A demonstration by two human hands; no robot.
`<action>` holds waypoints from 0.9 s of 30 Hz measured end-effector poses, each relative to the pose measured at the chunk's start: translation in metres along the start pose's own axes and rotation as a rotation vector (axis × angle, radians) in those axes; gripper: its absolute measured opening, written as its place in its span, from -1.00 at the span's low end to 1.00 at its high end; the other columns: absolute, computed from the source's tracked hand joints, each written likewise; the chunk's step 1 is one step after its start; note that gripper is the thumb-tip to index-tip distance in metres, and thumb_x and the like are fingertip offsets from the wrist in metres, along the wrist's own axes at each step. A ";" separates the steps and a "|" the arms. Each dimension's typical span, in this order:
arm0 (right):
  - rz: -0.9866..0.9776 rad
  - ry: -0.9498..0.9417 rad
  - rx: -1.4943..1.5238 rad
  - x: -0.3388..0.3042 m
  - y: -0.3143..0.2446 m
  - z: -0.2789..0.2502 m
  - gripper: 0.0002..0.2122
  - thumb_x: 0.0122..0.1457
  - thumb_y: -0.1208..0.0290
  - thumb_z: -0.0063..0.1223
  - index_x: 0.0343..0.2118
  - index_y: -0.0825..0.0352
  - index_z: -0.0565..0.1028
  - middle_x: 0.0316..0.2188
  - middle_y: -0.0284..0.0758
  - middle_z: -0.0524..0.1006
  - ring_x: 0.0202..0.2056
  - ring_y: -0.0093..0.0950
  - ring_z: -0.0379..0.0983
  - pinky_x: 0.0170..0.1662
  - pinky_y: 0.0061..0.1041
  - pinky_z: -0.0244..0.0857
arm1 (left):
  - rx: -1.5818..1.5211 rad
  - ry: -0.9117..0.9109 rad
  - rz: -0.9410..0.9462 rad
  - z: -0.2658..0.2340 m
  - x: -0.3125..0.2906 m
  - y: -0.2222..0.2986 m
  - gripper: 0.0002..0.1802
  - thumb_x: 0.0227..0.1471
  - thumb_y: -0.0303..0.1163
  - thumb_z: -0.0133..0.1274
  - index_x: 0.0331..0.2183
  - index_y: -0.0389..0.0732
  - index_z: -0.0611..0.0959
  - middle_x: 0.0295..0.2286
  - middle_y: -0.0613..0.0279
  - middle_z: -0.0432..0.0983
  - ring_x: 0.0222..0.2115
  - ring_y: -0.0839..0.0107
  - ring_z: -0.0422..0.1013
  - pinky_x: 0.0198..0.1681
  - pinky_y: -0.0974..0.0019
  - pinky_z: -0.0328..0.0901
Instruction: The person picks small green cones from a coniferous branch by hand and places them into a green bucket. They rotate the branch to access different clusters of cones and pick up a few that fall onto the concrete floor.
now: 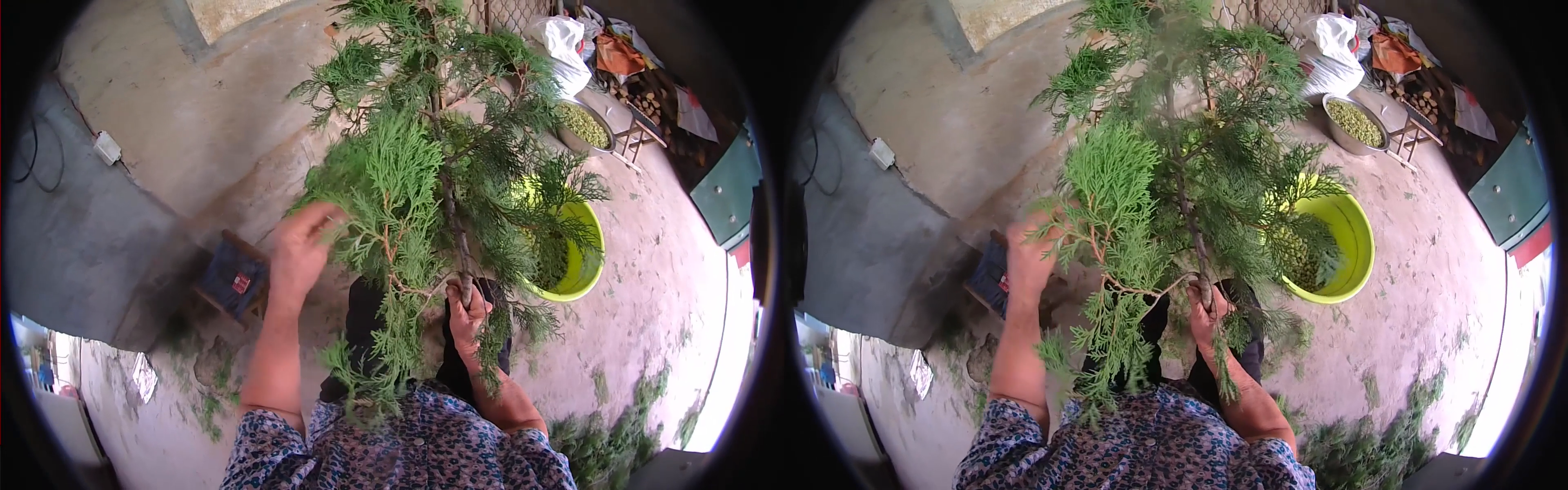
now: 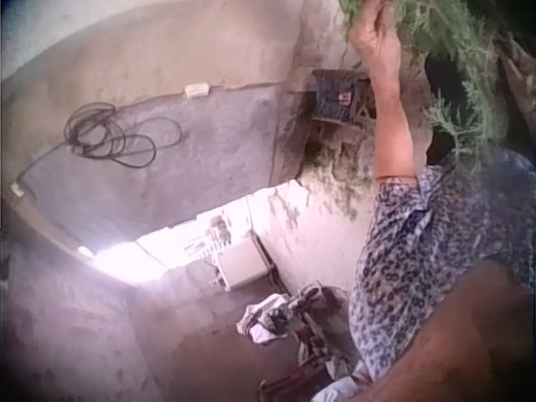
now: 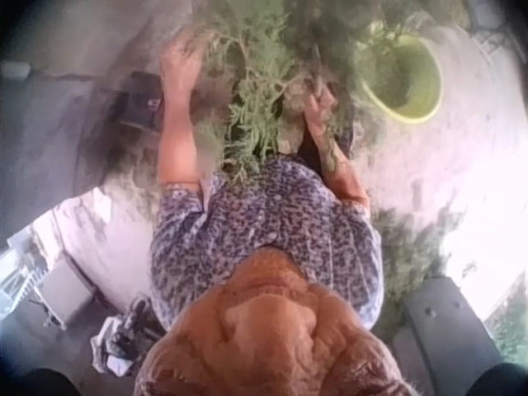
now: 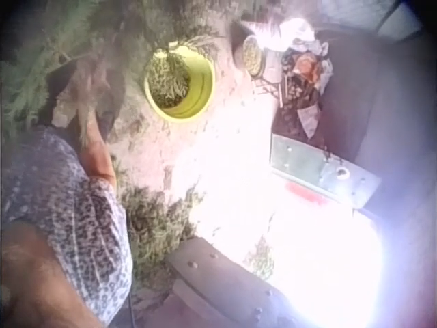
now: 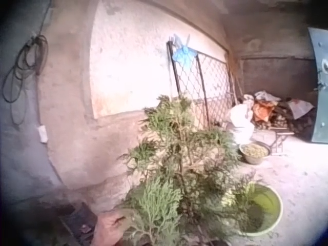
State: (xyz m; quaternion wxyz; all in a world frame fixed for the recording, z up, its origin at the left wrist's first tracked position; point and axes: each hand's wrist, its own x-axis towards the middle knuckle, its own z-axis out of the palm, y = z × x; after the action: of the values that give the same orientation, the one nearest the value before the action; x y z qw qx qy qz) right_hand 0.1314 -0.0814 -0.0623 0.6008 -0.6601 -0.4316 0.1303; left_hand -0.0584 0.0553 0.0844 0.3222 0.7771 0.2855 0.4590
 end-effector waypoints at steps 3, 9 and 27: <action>0.066 0.080 0.117 -0.004 0.006 0.007 -0.84 0.01 0.30 0.08 -0.45 0.29 0.51 -0.65 -0.50 0.46 -0.59 -0.75 0.31 -0.40 -0.74 0.13 | -0.096 0.146 -0.199 0.001 0.036 0.033 -0.76 -0.04 -0.59 -0.07 -0.26 -0.28 0.54 -0.51 0.26 0.50 -0.55 0.53 0.40 -0.52 0.53 0.26; -0.010 0.022 0.049 -0.007 -0.008 0.005 -0.85 0.05 0.38 0.03 -0.38 0.35 0.49 -0.59 -0.40 0.48 -0.52 -0.67 0.37 -0.43 -0.65 0.24 | -0.391 0.142 -0.202 0.024 0.081 0.024 -0.77 -0.04 -0.45 -0.01 -0.30 -0.38 0.53 -0.51 0.22 0.49 -0.51 0.55 0.43 -0.51 0.57 0.28; -0.221 0.129 0.044 -0.011 0.013 0.019 -0.89 0.03 0.43 0.00 -0.39 0.29 0.50 -0.51 -0.38 0.52 -0.50 -0.55 0.44 -0.42 -0.62 0.28 | -0.421 0.231 -0.386 0.033 0.104 0.009 -0.76 -0.10 -0.48 0.06 -0.35 -0.43 0.50 -0.55 0.21 0.48 -0.63 0.54 0.42 -0.61 0.55 0.33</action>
State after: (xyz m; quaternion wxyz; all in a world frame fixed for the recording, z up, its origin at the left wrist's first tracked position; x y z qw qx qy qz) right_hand 0.1173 -0.0749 -0.0822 0.6523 -0.6024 -0.4591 0.0300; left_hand 0.0157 0.1188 0.1346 0.5226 0.5674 0.3612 0.5239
